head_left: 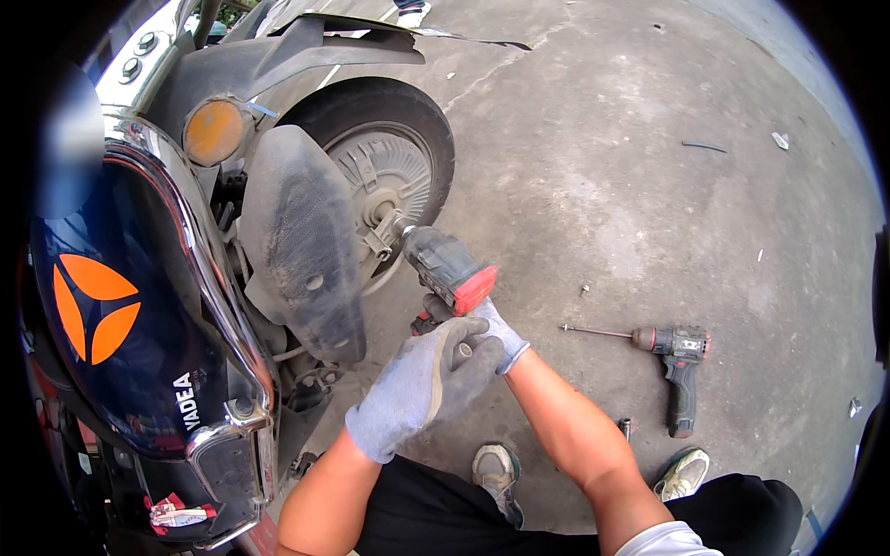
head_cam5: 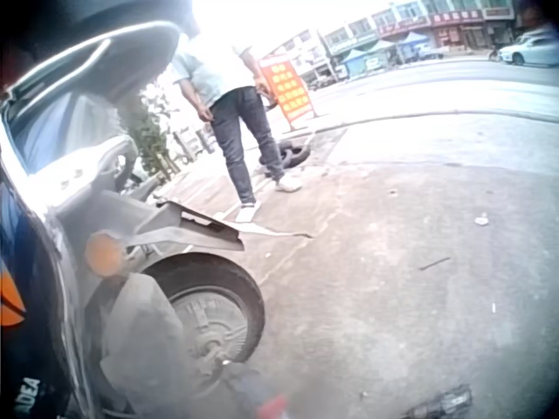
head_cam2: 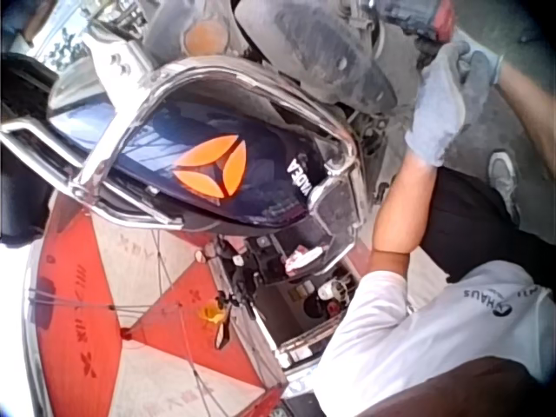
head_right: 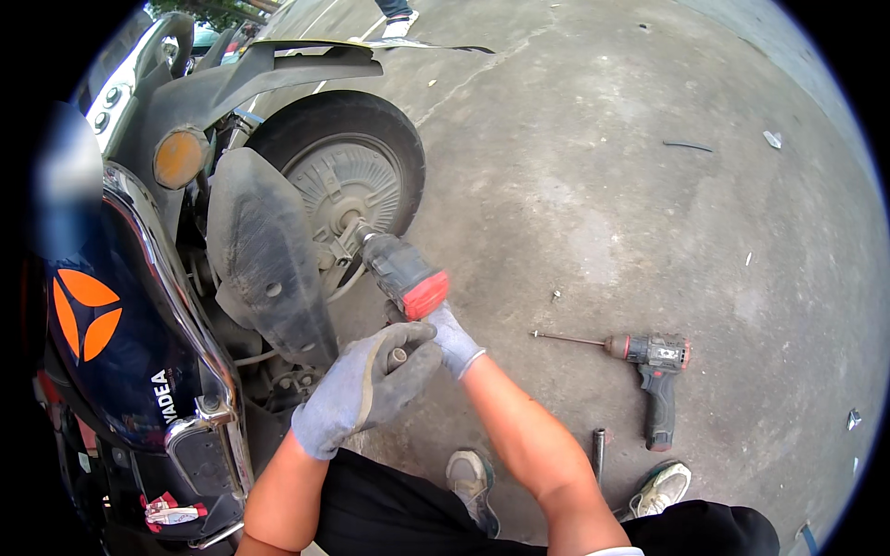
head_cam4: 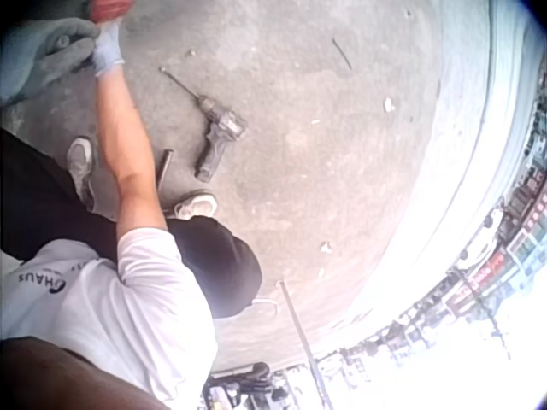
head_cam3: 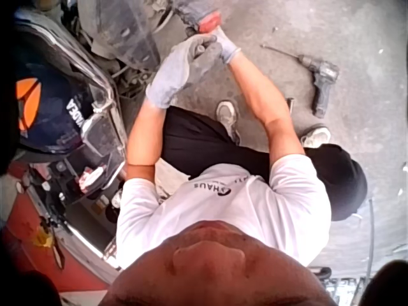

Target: The person puts on gloves, retrieves a cordless impact wrench and drill, then works on the rear wheel of a blue scooter. They remove the rear mudguard and loosen wheel nuts using the impact wrench and a socket extension.

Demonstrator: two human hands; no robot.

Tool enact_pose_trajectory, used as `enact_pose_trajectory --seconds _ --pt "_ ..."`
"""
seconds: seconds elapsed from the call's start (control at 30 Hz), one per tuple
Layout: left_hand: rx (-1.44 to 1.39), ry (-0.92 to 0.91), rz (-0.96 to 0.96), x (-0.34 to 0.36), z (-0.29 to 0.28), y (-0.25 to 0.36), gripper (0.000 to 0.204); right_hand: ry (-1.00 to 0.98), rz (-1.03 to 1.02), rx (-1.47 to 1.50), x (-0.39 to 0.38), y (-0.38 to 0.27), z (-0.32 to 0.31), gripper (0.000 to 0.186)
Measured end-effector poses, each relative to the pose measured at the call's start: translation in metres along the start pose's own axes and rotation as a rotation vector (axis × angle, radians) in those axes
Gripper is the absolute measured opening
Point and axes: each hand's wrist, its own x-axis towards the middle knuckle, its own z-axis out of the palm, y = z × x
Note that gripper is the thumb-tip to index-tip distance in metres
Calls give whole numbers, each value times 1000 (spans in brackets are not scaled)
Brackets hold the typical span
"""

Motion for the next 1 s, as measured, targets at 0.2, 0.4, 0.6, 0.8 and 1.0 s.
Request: enact_pose_trajectory --seconds 0.2,0.4,0.6,0.8,1.0 --pt "-90 29 49 8 3 -12 37 58 112 201 4 -5 -16 28" --pt "-134 -163 -185 10 -25 7 32 83 -312 -744 -47 -56 -7 34" --pt "347 -437 29 43 30 -28 30 330 -123 -217 -129 -128 -36 30" --pt "866 -780 581 41 201 -44 24 667 -180 -750 -254 -257 -46 28" --pt "914 -646 1299 22 337 -84 24 743 -191 -1076 -336 -336 -50 37"
